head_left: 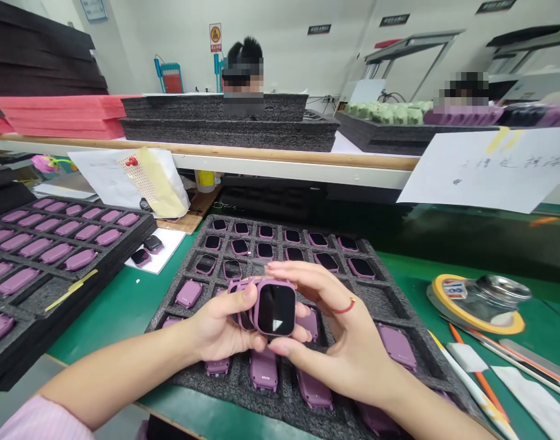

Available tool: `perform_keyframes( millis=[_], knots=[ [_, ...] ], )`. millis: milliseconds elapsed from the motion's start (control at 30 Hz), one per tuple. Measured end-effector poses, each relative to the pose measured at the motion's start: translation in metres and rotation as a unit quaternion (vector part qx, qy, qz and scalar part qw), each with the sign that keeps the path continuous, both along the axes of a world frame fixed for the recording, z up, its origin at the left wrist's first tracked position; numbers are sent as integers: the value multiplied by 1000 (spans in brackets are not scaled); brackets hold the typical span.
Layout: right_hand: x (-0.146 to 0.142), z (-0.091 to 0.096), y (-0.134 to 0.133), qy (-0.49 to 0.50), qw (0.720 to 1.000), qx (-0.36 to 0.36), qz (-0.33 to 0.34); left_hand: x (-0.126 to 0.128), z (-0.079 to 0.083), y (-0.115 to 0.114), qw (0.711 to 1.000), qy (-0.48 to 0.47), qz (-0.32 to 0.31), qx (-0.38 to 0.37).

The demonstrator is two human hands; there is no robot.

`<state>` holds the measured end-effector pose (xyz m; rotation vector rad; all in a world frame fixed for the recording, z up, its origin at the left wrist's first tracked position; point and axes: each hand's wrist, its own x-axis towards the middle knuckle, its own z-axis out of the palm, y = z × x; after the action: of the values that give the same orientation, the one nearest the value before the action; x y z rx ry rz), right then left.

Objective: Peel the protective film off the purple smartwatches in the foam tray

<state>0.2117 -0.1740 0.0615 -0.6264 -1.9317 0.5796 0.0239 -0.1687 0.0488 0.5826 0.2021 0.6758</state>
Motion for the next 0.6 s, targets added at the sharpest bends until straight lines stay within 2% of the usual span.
perform_keyframes(
  millis=[233, 300, 400, 433, 500, 533, 600],
  knots=[
    [0, 2, -1, -14, 999, 48, -4, 1, -2, 0, 999, -19, -25, 20],
    [1, 1, -2, -6, 999, 35, 18, 0, -3, 0, 999, -20, -26, 36],
    [4, 2, -3, 76, 996, -2, 34, 0, -5, 0, 998, -29, -17, 56],
    [6, 4, -3, 107, 994, 9, 11, 0, -5, 0, 998, -29, -12, 60],
    [9, 9, -3, 121, 987, 82, -60, 0, -5, 1, 998, -19, -6, 62],
    [12, 12, -3, 97, 983, 127, -86, 0, -4, 1, 998, -9, 0, 57],
    [17, 18, -6, 16, 977, 197, -83, 0, -2, 0, 999, 13, 24, 34]
  ],
)
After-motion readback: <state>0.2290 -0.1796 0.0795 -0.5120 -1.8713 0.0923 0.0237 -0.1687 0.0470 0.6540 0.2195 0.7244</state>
